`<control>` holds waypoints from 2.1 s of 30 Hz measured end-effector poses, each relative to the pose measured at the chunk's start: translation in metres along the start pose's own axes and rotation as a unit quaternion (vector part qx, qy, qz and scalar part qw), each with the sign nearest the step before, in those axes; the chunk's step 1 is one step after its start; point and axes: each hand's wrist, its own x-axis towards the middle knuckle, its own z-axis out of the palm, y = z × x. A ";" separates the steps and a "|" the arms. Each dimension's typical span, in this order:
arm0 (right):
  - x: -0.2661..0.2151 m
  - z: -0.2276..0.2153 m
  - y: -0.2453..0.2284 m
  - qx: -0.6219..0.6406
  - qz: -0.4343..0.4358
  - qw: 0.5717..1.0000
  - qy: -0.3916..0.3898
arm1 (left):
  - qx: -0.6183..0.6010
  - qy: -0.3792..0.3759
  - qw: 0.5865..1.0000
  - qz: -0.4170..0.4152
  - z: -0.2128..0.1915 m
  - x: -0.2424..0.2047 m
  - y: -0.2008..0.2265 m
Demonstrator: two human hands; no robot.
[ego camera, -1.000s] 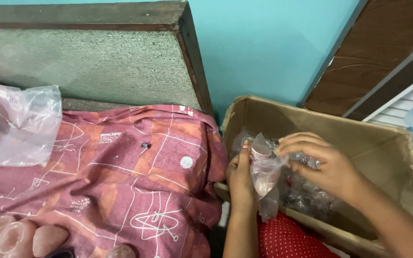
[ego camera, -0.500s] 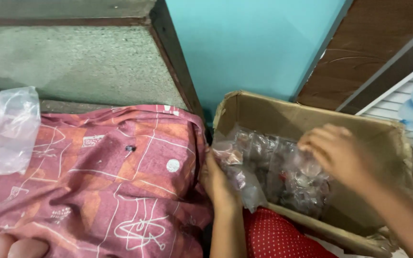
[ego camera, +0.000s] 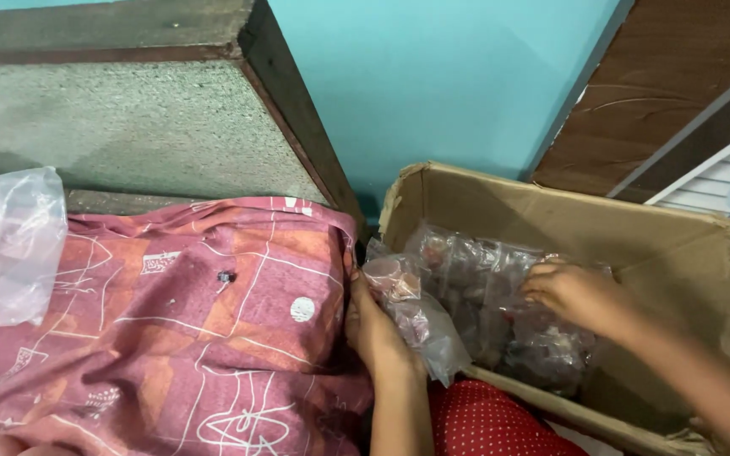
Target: The recorder is sorting and organizing various wax-like shapes and candle-making supplies between a bed surface and a cardboard box.
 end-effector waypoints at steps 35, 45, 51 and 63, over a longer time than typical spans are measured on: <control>0.067 0.186 0.034 0.149 0.132 0.933 -0.299 | 0.079 -0.035 0.994 -0.066 -0.006 0.013 -0.017; 0.069 -0.064 -0.097 0.607 0.357 0.706 -0.081 | 0.177 -0.151 0.959 -0.161 -0.007 0.007 -0.028; 0.057 -0.080 -0.091 0.583 0.248 0.772 -0.049 | 0.132 -0.235 0.948 -0.169 -0.005 0.002 -0.027; 0.004 -0.163 -0.117 0.298 0.240 0.922 0.065 | 0.089 -0.295 0.941 -0.142 -0.014 0.007 -0.041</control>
